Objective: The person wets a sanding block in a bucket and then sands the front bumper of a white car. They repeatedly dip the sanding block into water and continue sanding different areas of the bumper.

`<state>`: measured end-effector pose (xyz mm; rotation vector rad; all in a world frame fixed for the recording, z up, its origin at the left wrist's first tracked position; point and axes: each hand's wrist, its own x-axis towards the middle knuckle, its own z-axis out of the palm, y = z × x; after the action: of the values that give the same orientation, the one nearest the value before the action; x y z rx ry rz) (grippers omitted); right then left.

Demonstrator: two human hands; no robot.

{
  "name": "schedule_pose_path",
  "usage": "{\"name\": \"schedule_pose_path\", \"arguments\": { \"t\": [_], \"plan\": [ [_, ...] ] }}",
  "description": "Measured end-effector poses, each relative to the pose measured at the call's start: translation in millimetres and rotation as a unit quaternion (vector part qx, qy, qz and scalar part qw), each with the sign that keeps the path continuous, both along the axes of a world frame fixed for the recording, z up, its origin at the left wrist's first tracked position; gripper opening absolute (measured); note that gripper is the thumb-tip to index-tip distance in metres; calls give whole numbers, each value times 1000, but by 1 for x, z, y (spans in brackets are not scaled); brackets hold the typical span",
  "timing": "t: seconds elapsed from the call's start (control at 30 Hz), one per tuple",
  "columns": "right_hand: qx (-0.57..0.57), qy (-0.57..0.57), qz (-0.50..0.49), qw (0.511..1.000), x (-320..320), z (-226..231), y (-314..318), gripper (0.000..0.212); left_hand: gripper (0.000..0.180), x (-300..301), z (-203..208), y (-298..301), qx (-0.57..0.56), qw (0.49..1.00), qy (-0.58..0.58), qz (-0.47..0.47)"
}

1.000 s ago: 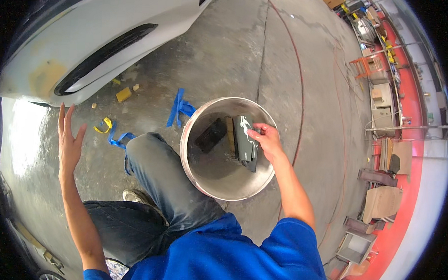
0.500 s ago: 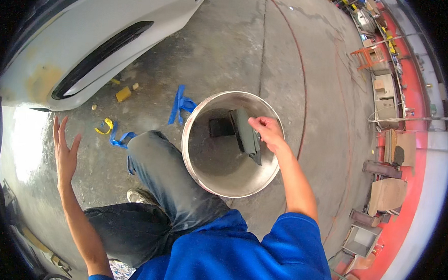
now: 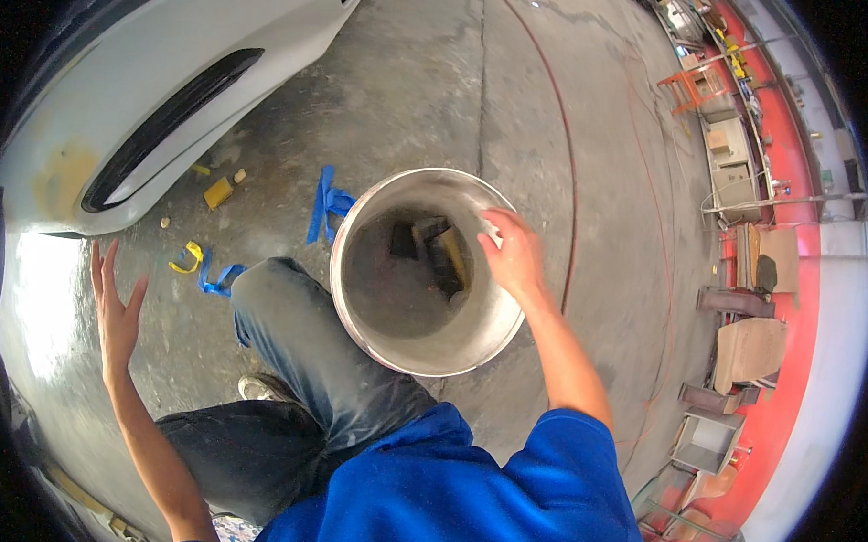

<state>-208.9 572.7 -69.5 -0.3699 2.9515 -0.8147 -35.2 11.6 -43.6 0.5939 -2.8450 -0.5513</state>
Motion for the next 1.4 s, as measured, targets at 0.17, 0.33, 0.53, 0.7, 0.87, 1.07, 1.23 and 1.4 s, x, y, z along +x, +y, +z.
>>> {"name": "schedule_pose_path", "arguments": {
  "t": [0.17,0.33,0.53,0.7,0.87,1.07,1.23,1.4],
  "plan": [
    [88,-185,260,944,41,-80,-59,34,67,5,-1,6,-20,1000,-15,-17],
    [301,-123,479,815,72,-167,-118,43,67,8,1,3,-19,1000,-7,-21],
    [402,-290,375,783,47,-254,-156,36,67,21,6,0,-35,999,-23,-21],
    [425,-281,385,769,34,-339,-102,41,67,5,-7,20,-5,998,-18,-56],
    [323,-364,406,774,-12,-196,-151,50,66,17,12,3,-24,999,-38,-25],
    [-43,-549,208,808,-50,-74,-60,68,65,3,5,13,-21,998,-28,-46],
    [-241,-478,100,838,-44,-59,-12,64,66,-7,0,16,6,998,-13,-60],
    [-12,-293,50,955,-35,-15,-1,63,66,-14,2,20,21,998,-18,-57]
  ]
}}
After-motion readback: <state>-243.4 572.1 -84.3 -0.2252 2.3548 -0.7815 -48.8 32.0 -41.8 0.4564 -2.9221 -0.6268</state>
